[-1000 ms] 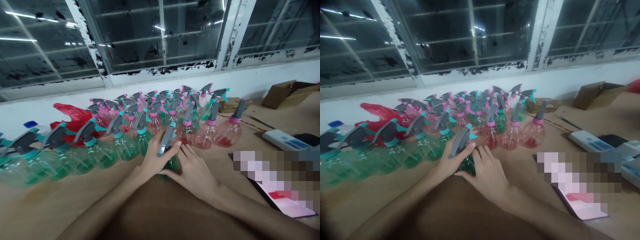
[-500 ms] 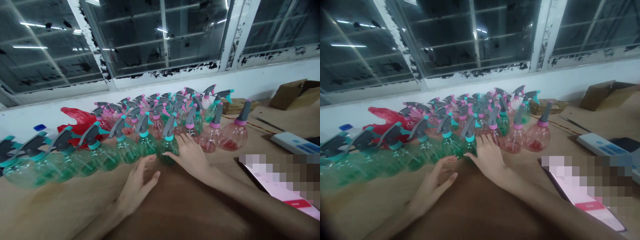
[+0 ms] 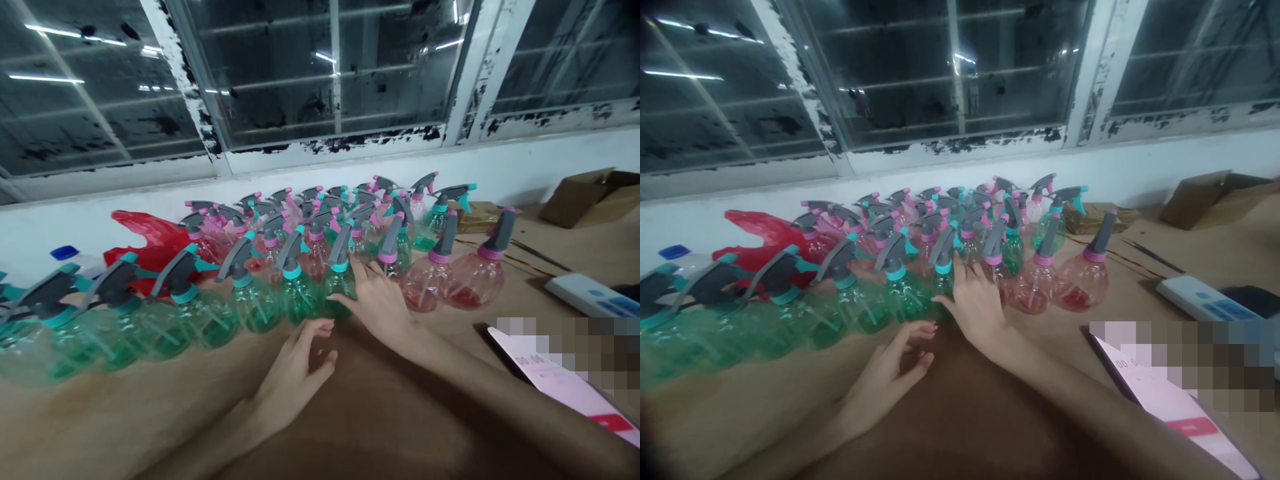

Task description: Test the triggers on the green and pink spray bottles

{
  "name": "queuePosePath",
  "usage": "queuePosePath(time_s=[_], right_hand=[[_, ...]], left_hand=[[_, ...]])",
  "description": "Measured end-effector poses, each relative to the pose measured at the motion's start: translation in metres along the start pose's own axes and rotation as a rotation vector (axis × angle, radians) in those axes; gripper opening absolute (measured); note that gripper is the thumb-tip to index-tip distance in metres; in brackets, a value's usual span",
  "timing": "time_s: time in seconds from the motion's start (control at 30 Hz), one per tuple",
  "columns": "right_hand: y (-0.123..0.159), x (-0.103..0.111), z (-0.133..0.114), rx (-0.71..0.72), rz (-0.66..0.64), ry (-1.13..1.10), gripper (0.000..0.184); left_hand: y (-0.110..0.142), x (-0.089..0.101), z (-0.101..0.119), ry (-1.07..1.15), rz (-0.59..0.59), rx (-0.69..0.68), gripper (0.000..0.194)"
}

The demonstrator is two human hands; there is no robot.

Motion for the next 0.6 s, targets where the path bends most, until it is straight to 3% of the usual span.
queuePosePath(time_s=[0.13,0.3,0.4,0.5,0.6], right_hand=[[0.01,0.014,0.002,0.023,0.007,-0.01,0.076],[0.032,0.042,0.029,-0.001,0.032,-0.078,0.035],[0.037,0.049,0.053,-0.085,0.009,-0.056,0.027],[0.034,0.045,0.07,-0.166,0.003,-0.058,0.038],[0.026,0.031,0.078,-0.236,-0.043,-0.154,0.062]], left_hand=[[-0.007,-0.001,0.006,0.023,-0.006,-0.011,0.031],[-0.015,0.0,0.015,0.097,0.002,0.0,0.025],[-0.021,-0.002,0.019,0.147,0.0,-0.002,0.023],[-0.028,-0.004,0.023,0.158,-0.005,-0.014,0.024],[-0.032,-0.005,0.027,0.156,-0.009,-0.01,0.023]])
Point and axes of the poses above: each hand's wrist, its own y-axis away from the middle knuckle, its own x-axis out of the back of the hand, z = x × y, the point moved 5 cm from there along -y, towards the middle knuckle, and after that the axes turned 6 degrees about -z, right-handed, at the moved point
